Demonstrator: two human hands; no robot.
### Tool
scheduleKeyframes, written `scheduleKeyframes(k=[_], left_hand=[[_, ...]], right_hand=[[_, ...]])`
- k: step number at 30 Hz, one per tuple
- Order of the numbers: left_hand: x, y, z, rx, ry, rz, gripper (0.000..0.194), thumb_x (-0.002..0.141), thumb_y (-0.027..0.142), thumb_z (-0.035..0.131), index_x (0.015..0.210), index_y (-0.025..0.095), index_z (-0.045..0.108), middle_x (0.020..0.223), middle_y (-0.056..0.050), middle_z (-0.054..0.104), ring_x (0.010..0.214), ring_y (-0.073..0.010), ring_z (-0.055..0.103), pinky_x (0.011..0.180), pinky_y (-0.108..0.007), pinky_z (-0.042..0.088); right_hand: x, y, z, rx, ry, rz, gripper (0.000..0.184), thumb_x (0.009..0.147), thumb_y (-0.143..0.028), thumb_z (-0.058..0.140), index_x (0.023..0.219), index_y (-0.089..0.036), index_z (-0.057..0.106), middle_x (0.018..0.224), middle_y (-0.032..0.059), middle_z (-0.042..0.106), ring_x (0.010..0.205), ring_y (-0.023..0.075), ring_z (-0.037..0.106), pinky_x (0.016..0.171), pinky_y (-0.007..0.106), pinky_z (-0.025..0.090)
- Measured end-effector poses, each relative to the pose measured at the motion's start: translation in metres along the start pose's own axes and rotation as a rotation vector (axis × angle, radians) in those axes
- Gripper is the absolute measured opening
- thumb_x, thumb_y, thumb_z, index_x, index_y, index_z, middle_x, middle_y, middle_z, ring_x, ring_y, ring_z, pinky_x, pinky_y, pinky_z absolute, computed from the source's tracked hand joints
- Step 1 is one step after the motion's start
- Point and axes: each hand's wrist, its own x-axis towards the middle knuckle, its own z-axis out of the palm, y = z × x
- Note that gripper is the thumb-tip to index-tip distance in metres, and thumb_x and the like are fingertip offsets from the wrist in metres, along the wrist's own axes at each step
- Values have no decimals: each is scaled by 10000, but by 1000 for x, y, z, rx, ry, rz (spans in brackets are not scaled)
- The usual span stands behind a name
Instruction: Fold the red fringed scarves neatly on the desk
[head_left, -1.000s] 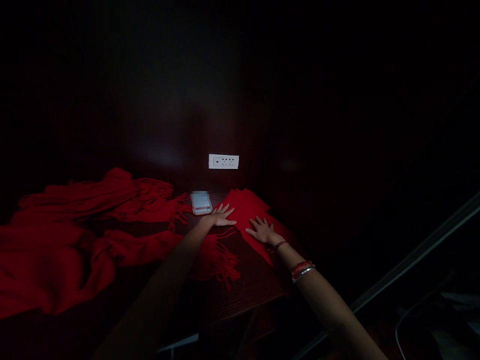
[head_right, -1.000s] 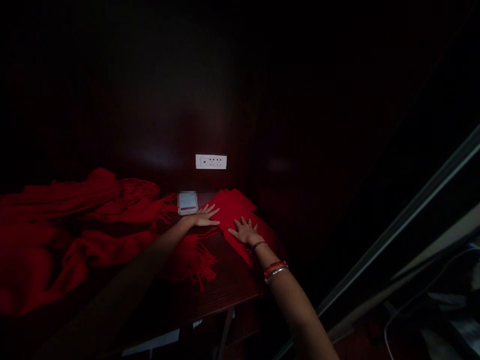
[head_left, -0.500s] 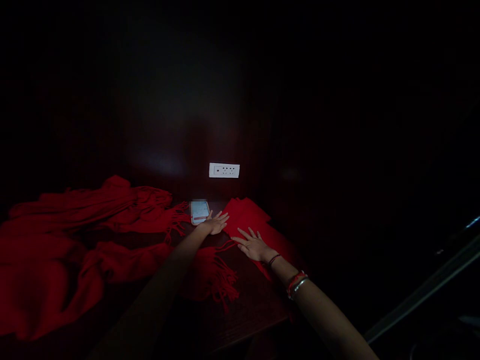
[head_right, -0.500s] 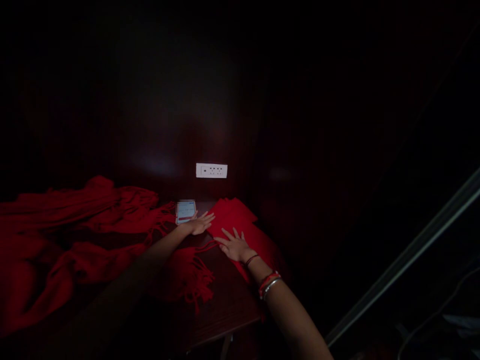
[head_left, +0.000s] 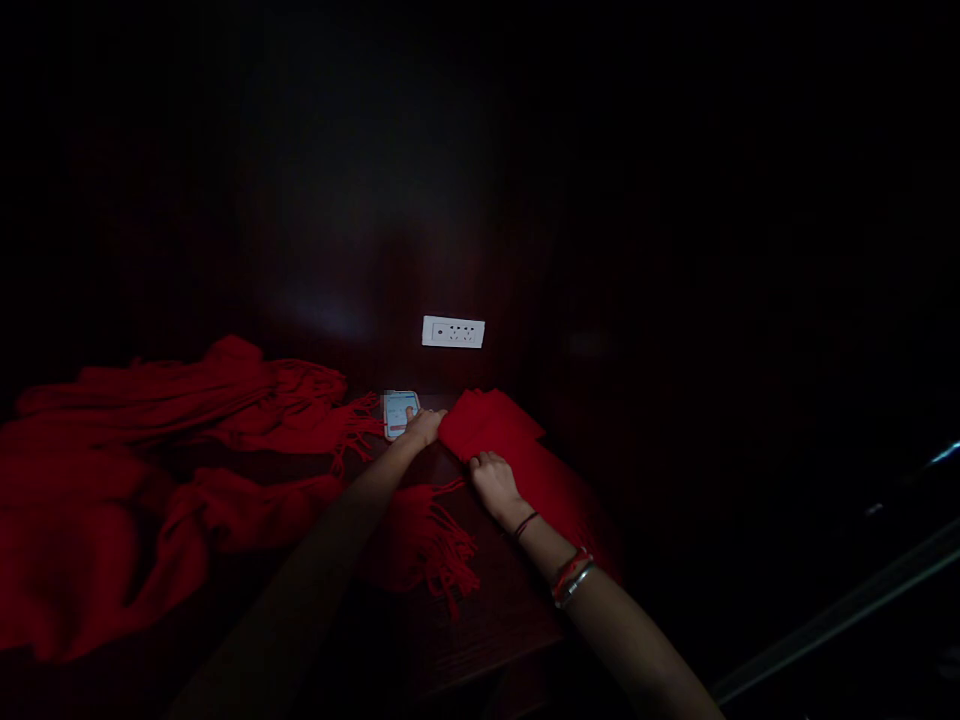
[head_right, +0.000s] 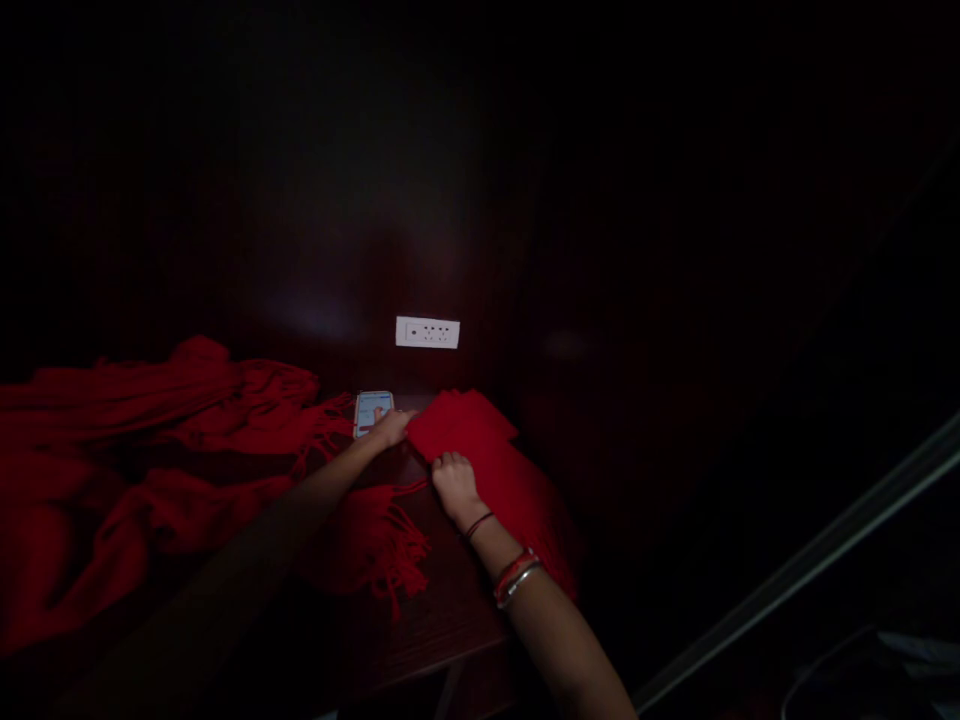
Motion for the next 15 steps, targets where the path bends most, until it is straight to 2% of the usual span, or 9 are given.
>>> scheduleKeyframes(k=[3, 8, 12, 15], left_hand=[[-3, 2, -7, 39, 39, 19, 341, 787, 128, 326, 1071, 162, 513, 965, -131, 598, 991, -255, 471, 905, -466, 197], [-5, 3, -10, 66, 50, 66, 287, 778, 109, 356, 945, 160, 584, 921, -124, 612, 1011, -254, 458, 942, -442, 138], [2, 10, -13, 53, 35, 64, 309, 790, 105, 324, 950, 147, 584, 939, -143, 600, 964, -266, 491, 917, -481, 165], [11, 23, -17, 14, 36, 128, 370, 806, 114, 277, 1096, 177, 498, 1133, -110, 509, 1071, -222, 420, 940, -410, 194]], right_hand=[[-5, 6, 3, -28, 9, -53, 233, 812, -97, 332, 918, -107, 540, 907, 123, 556, 847, 190, 494, 736, 291, 366], [-18, 12, 5, -57, 6, -170, 252, 827, -104, 310, 921, -117, 543, 901, 103, 552, 863, 186, 482, 765, 290, 359], [-16, 14, -2, 59, 7, -86, 290, 859, -244, 285, 946, -144, 543, 951, 92, 541, 919, 188, 461, 826, 320, 321], [-2, 23, -10, 182, 27, 25, 403, 869, -359, 197, 1037, -174, 513, 1055, 92, 508, 1000, 184, 424, 869, 327, 282]])
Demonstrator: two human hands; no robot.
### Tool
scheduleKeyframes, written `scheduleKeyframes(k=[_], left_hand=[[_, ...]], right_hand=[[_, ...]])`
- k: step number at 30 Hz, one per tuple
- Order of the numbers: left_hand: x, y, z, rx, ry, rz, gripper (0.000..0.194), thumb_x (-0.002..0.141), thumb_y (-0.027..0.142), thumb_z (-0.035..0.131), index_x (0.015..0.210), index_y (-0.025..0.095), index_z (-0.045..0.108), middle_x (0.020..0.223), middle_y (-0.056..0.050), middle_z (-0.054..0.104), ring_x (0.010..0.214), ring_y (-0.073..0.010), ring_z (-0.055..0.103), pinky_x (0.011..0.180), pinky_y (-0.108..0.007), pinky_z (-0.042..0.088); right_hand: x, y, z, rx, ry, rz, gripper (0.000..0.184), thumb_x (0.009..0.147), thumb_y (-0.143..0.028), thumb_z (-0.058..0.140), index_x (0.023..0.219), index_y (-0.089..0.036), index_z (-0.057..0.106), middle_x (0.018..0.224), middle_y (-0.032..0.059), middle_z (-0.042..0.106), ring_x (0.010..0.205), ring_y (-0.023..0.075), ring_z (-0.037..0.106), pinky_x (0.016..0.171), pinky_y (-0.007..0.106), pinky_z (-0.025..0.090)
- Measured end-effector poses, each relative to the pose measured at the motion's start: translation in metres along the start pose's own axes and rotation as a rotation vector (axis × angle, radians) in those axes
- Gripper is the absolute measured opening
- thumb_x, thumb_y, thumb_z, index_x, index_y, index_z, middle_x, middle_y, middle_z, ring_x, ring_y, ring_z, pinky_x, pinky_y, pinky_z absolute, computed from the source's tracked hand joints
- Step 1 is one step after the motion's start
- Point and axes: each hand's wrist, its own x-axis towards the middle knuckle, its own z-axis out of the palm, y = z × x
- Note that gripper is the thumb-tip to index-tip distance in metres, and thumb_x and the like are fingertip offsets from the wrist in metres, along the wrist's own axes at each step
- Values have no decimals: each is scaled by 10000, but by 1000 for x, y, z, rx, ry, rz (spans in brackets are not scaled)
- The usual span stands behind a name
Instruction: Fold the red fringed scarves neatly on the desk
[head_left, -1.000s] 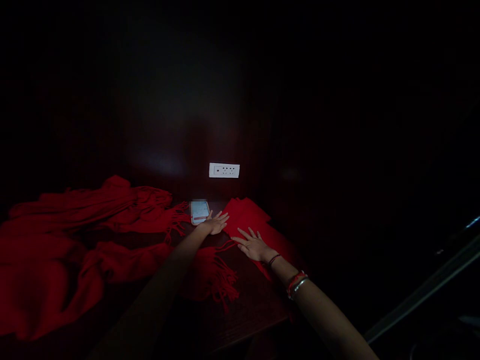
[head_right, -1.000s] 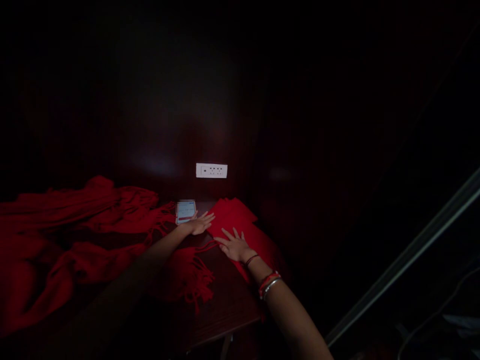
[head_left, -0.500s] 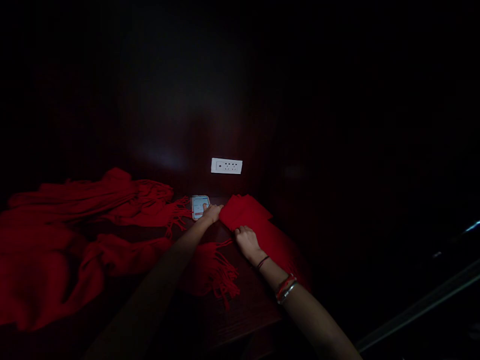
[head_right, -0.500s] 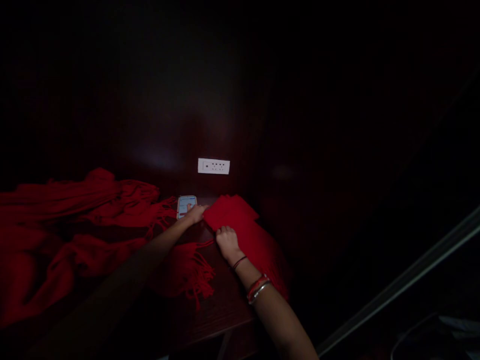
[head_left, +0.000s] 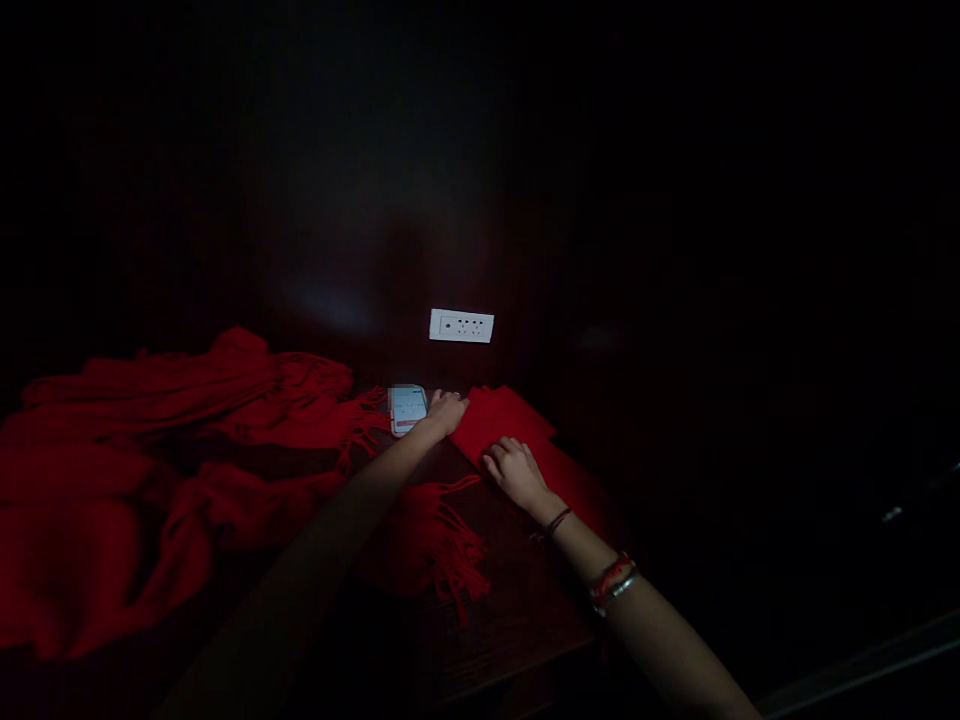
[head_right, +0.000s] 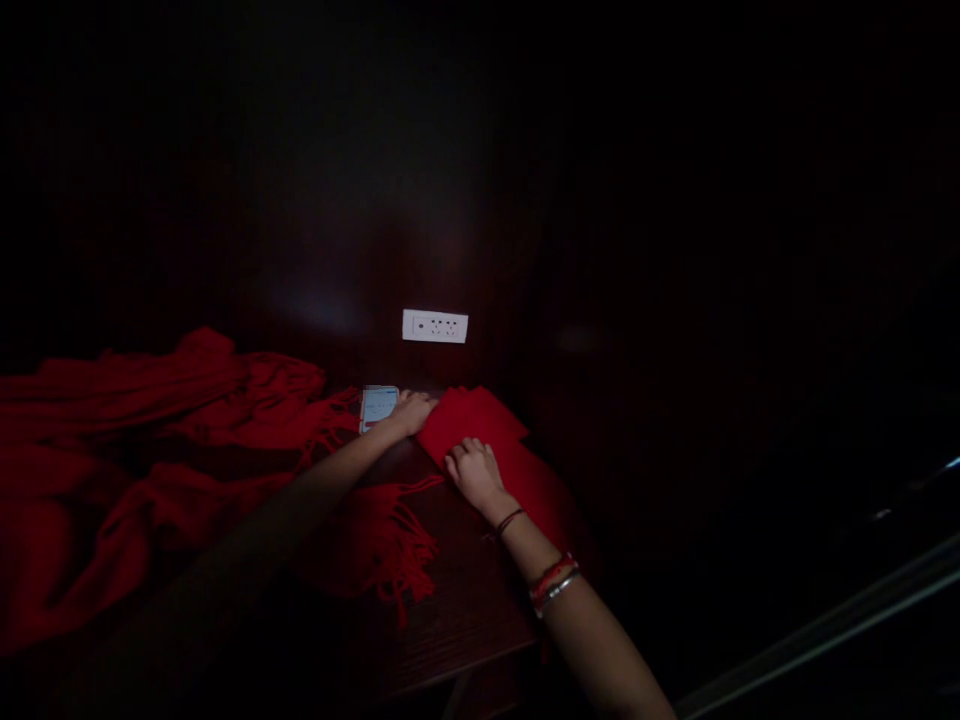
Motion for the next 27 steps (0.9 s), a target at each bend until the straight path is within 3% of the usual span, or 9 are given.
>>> scheduleKeyframes(k=[3, 7, 10, 12, 15, 18, 23, 27], left_hand=[[8, 14, 8, -54, -21, 100, 415, 815, 164, 278, 1217, 207, 373, 1299, -38, 342, 1190, -159, 276, 978, -310, 176], [12, 19, 34, -107, -107, 113, 433, 823, 262, 265, 1254, 252, 313, 1331, 3, 280, 1223, -171, 214, 990, -381, 158], [17, 18, 45, -125, -160, 65, 450, 807, 268, 281, 1256, 257, 308, 1331, -16, 271, 1224, -205, 213, 983, -470, 101], [23, 20, 45, -133, -181, 42, 464, 788, 269, 317, 1252, 244, 320, 1323, -38, 286, 1221, -221, 217, 978, -491, 74], [32, 28, 42, -146, -139, 34, 488, 797, 275, 295, 1279, 202, 270, 1355, -49, 202, 1245, -214, 133, 992, -466, 27], [36, 34, 46, -161, -91, 37, 494, 819, 288, 233, 1302, 193, 203, 1374, -25, 133, 1252, -192, 95, 1004, -427, 63], [42, 27, 59, -163, -103, 15, 491, 820, 319, 203, 1294, 195, 230, 1356, -27, 206, 1239, -190, 163, 986, -416, 173], [46, 25, 62, -172, -85, 14, 483, 814, 326, 221, 1279, 201, 271, 1344, -19, 243, 1231, -188, 194, 986, -402, 182]], right_hand=[[17, 14, 5, 49, -76, 153, 526, 836, -485, 172, 1246, -194, 328, 1282, 107, 323, 1171, 228, 262, 929, 374, 201], [26, 33, 28, 82, -419, 374, 715, 741, -652, 106, 1327, -245, 73, 1386, 103, 34, 1240, 297, 36, 938, 487, 83], [28, 42, 30, 95, -555, 416, 780, 682, -714, 128, 1321, -279, 31, 1388, 94, -34, 1236, 316, -4, 931, 512, 44], [35, 46, 20, 99, -601, 425, 808, 663, -727, 171, 1322, -272, 68, 1386, 110, 14, 1230, 336, 40, 928, 517, 51], [54, 55, 6, 87, -439, 437, 736, 731, -655, 141, 1325, -221, 121, 1378, 121, 89, 1227, 327, 89, 939, 487, 80], [69, 69, 11, 59, -276, 453, 653, 790, -565, 121, 1330, -199, 89, 1387, 95, 49, 1238, 297, 49, 953, 454, 87], [70, 89, 51, 36, -299, 496, 647, 784, -576, 86, 1331, -232, 47, 1389, 80, 39, 1241, 286, 54, 952, 460, 76], [69, 94, 62, 37, -289, 504, 643, 775, -589, 77, 1326, -259, 35, 1389, 82, 34, 1238, 301, 47, 946, 477, 68]])
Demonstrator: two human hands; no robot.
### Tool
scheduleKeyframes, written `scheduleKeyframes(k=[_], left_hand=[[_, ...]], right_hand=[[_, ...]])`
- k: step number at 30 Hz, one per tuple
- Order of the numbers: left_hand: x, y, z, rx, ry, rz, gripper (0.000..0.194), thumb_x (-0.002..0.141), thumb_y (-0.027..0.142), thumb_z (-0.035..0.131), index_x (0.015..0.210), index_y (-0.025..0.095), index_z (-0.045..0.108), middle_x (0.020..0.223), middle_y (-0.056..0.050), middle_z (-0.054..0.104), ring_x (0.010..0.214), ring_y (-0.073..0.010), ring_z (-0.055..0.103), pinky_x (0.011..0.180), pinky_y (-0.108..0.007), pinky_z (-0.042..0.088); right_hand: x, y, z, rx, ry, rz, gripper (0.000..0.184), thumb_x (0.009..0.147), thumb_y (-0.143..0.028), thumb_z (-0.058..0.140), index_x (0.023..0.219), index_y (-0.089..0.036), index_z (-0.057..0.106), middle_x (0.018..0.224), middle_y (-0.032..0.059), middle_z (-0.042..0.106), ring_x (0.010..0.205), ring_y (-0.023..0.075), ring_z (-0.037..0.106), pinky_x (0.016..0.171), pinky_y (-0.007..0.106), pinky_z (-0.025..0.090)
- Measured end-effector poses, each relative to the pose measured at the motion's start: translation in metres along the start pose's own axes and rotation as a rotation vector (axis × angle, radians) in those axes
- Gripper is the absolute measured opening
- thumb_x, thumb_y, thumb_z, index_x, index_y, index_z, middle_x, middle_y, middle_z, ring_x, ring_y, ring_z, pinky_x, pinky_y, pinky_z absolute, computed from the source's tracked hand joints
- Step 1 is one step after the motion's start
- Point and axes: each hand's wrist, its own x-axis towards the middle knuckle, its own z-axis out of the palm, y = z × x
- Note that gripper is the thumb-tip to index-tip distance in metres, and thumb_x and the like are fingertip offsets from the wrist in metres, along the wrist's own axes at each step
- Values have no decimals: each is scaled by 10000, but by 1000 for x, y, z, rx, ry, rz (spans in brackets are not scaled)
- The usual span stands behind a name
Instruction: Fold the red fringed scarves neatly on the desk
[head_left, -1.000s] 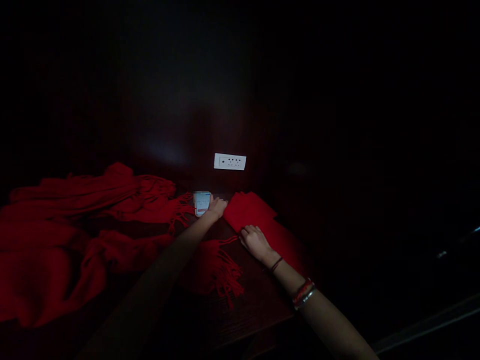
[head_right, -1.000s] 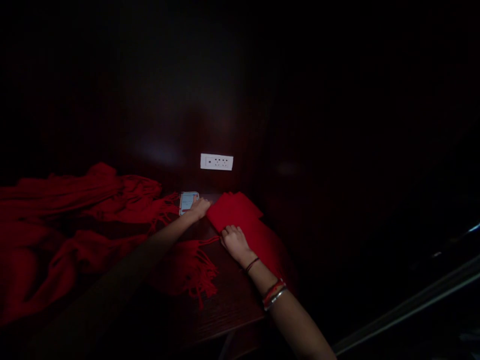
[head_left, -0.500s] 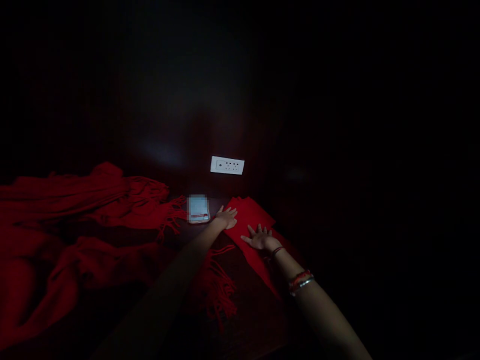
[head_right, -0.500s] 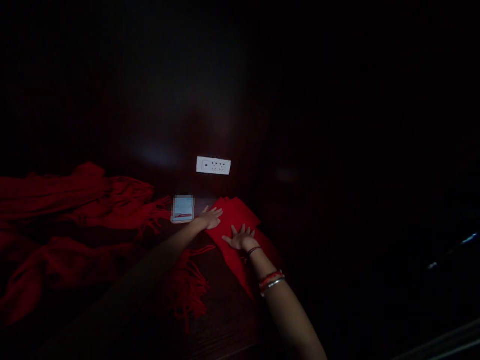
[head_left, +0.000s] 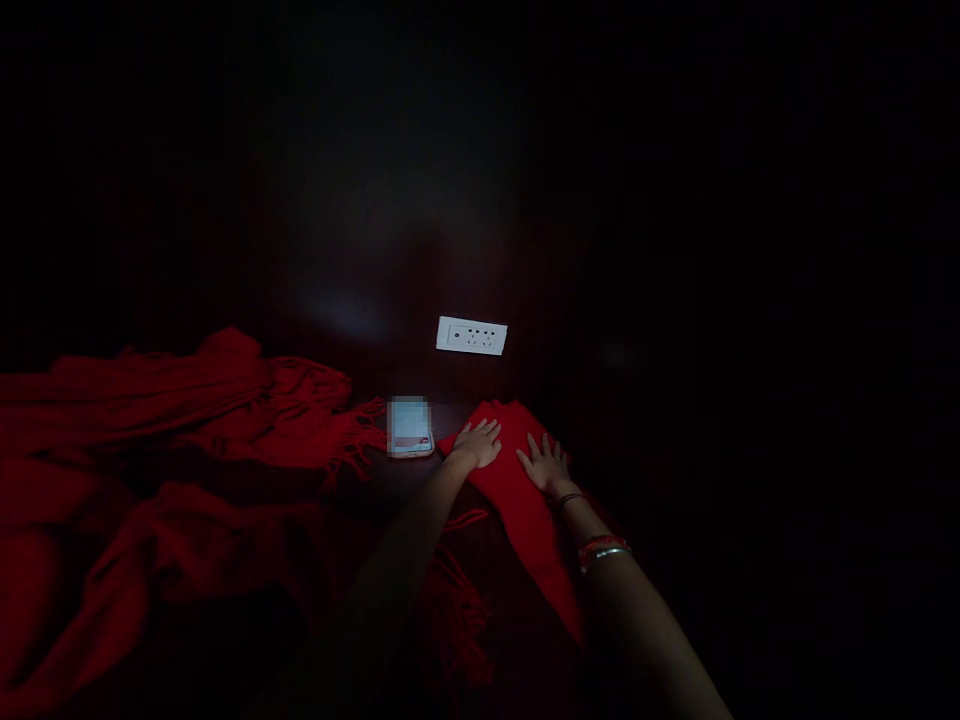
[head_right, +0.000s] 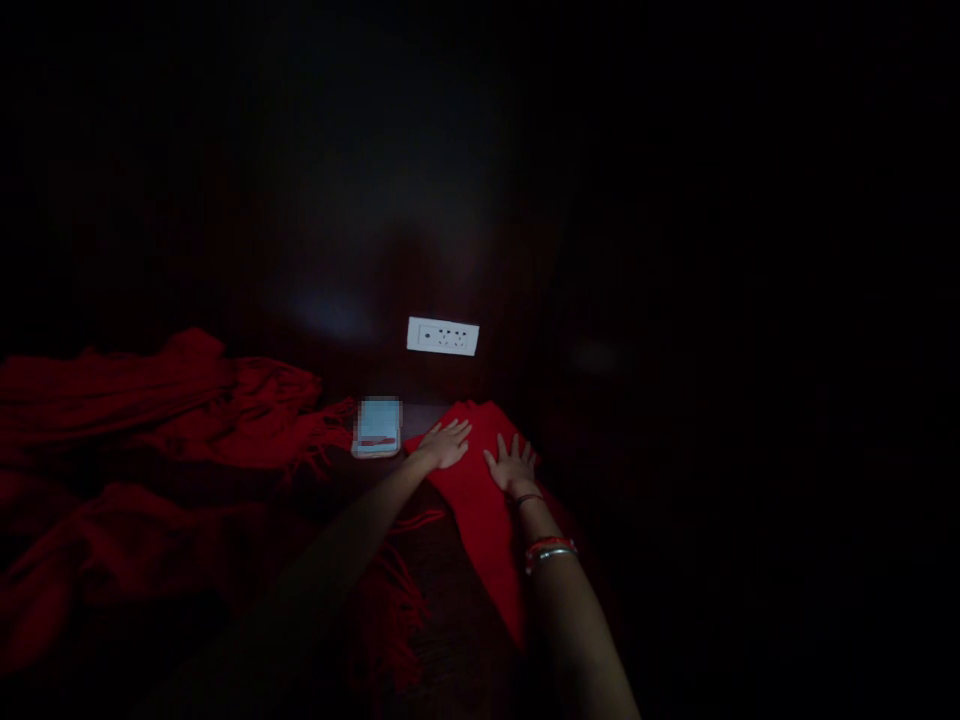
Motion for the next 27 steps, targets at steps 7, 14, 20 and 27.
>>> scheduleKeyframes(k=[7, 14, 20, 27], left_hand=[[-27, 8, -25, 16, 221, 28, 458, 852, 299, 145, 1254, 153, 312, 1356, -37, 219, 1250, -159, 101, 1022, -373, 25], [-135, -56, -85, 173, 346, -101, 485, 844, 403, 230, 1228, 136, 354, 1372, -75, 154, 1251, -230, 79, 998, -431, 119], [-259, -123, -73, 157, 285, -340, 464, 853, 387, 234, 1223, 135, 358, 1340, -95, 244, 1238, -229, 153, 975, -412, 211], [-306, -141, -42, 142, 350, -231, 371, 862, 295, 245, 1111, 137, 470, 1139, -79, 513, 1067, -185, 439, 940, -370, 283]], right_hand=[[-15, -7, -21, 28, 73, 1, 626, 805, -549, 118, 1329, -206, 110, 1381, 105, 78, 1229, 330, 60, 943, 476, 91], [-77, -48, -42, 96, 190, -272, 526, 833, -440, 241, 1258, -140, 318, 1335, 127, 231, 1220, 290, 152, 955, 411, 150], [-143, -140, -20, 233, 41, -628, 557, 807, -496, 283, 1241, -152, 349, 1307, 113, 300, 1200, 242, 228, 956, 378, 190], [-169, -180, 9, 198, 107, -675, 565, 787, -525, 318, 1208, -157, 399, 1282, 135, 337, 1182, 286, 247, 933, 444, 186]])
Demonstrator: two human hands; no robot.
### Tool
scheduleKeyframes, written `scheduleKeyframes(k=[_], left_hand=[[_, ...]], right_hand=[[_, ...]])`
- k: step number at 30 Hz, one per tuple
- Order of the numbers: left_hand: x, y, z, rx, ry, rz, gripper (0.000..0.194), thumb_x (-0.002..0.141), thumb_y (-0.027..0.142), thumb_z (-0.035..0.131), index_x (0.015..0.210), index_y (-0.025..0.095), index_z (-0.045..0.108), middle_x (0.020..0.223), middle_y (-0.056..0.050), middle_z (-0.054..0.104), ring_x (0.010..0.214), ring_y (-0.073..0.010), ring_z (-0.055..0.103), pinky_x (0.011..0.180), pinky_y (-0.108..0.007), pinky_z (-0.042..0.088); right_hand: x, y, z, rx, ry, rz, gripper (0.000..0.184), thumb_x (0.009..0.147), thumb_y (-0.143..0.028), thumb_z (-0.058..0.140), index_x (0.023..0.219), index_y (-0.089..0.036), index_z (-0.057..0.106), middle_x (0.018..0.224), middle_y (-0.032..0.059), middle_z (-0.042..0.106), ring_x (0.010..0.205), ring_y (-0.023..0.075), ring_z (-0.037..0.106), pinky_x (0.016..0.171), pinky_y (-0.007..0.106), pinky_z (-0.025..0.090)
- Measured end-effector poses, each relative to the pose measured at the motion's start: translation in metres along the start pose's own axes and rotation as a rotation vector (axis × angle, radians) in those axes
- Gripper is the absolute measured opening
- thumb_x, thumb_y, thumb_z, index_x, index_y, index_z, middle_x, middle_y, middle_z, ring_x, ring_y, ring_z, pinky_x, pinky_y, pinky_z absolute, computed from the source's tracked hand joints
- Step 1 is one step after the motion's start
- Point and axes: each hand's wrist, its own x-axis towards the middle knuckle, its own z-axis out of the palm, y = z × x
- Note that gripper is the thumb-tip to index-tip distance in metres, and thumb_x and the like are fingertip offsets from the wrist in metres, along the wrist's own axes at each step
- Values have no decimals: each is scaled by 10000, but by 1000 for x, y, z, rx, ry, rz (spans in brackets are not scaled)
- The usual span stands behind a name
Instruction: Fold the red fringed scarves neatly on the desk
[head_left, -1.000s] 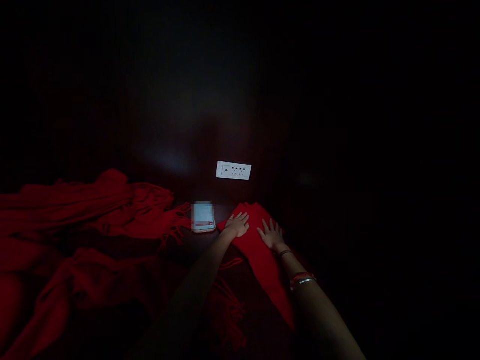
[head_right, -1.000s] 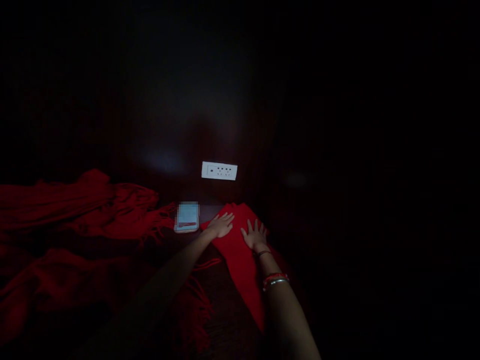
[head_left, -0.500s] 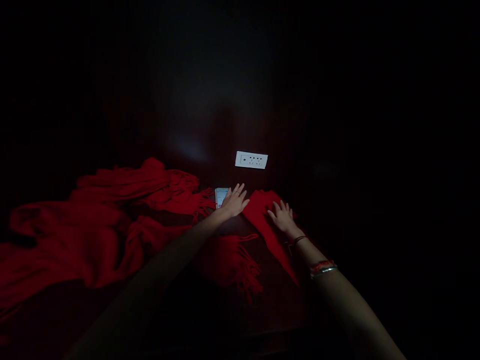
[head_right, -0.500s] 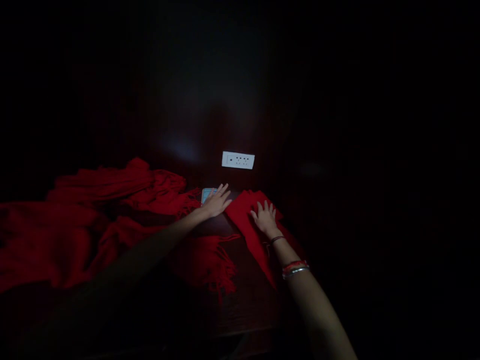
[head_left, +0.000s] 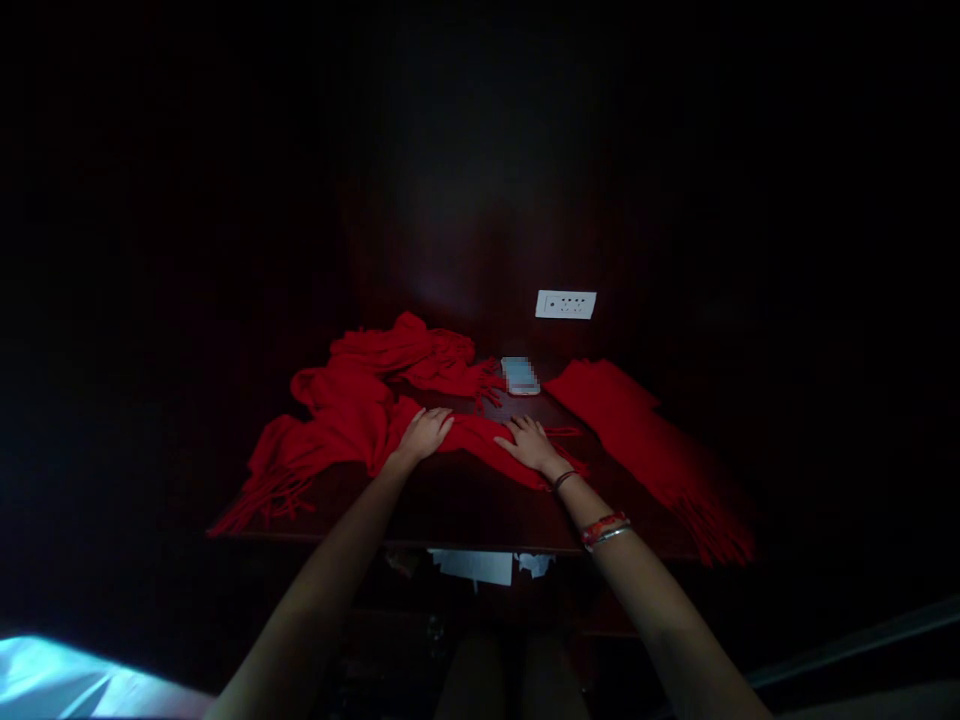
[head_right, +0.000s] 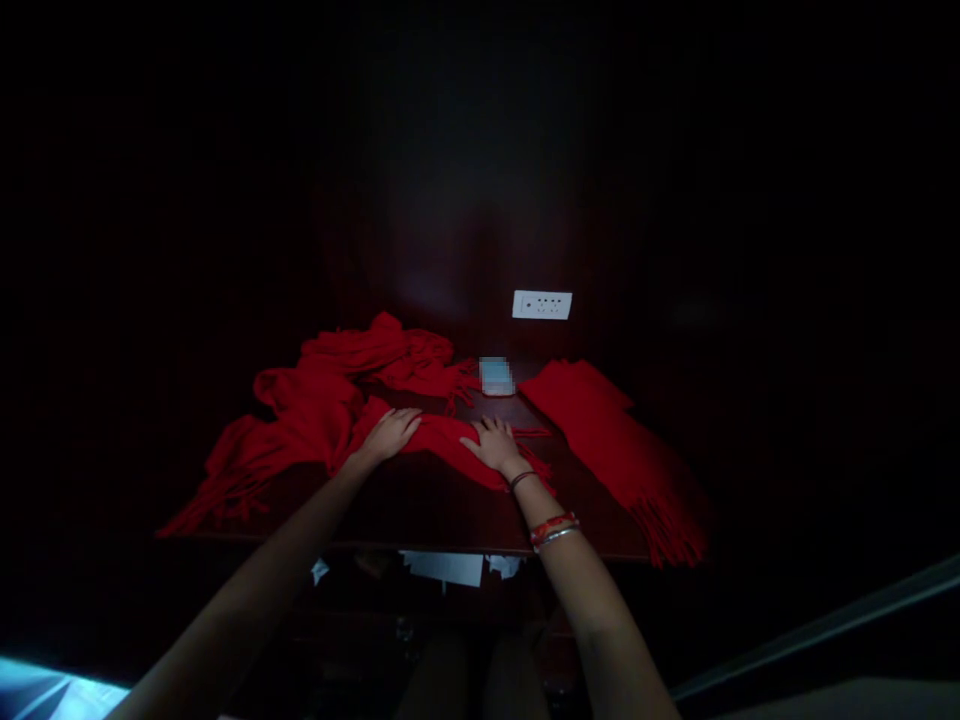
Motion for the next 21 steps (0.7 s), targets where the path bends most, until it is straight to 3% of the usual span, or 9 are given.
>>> scheduleKeyframes(k=[5, 8, 11, 14, 17, 19, 21], left_hand=[[3, 2, -7, -13, 33, 76, 341, 859, 263, 258, 1031, 135, 524, 1010, -70, 577, 933, -157, 514, 852, -291, 365], [2, 3, -13, -22, 42, 100, 327, 856, 267, 273, 1026, 146, 525, 979, -61, 577, 904, -151, 516, 832, -277, 369], [0, 4, -17, 4, 68, 91, 323, 851, 294, 294, 1047, 160, 513, 1004, -59, 558, 936, -164, 492, 865, -305, 333], [-2, 6, -20, 74, 124, 48, 340, 832, 354, 339, 1076, 176, 496, 1063, -71, 529, 997, -191, 455, 923, -367, 256], [-3, 9, -20, 141, 139, -29, 388, 800, 399, 395, 1096, 164, 482, 1083, -108, 512, 1019, -231, 439, 918, -411, 240], [-3, 12, -20, 166, 115, -86, 348, 809, 351, 392, 1057, 136, 507, 991, -125, 548, 944, -239, 486, 854, -400, 308], [-2, 14, -21, 169, 97, -113, 281, 827, 271, 361, 982, 123, 541, 887, -113, 572, 854, -222, 524, 789, -366, 357]], right_hand=[[-1, 10, 2, 31, 166, -104, 297, 838, -332, 348, 924, -162, 576, 963, 90, 574, 922, 158, 497, 812, 267, 331], [-2, 15, -2, 59, 198, -96, 289, 859, -258, 303, 839, -154, 572, 837, 64, 602, 782, 125, 540, 720, 213, 356], [-3, 24, -8, 76, 278, -20, 296, 866, -249, 278, 850, -150, 557, 808, 62, 612, 751, 129, 555, 674, 205, 357], [-4, 38, -15, 64, 391, 163, 304, 863, -254, 273, 873, -143, 556, 809, 78, 618, 743, 147, 566, 659, 216, 358], [-6, 47, -20, 5, 368, 357, 328, 856, -228, 253, 901, -117, 558, 830, 119, 611, 750, 173, 566, 670, 250, 367], [-5, 44, -22, -14, 333, 373, 319, 845, -244, 280, 927, -108, 557, 893, 138, 593, 825, 192, 545, 720, 280, 367], [-3, 33, -22, 4, 320, 250, 341, 828, -321, 329, 1042, -128, 512, 1037, 134, 540, 966, 210, 480, 823, 337, 328]])
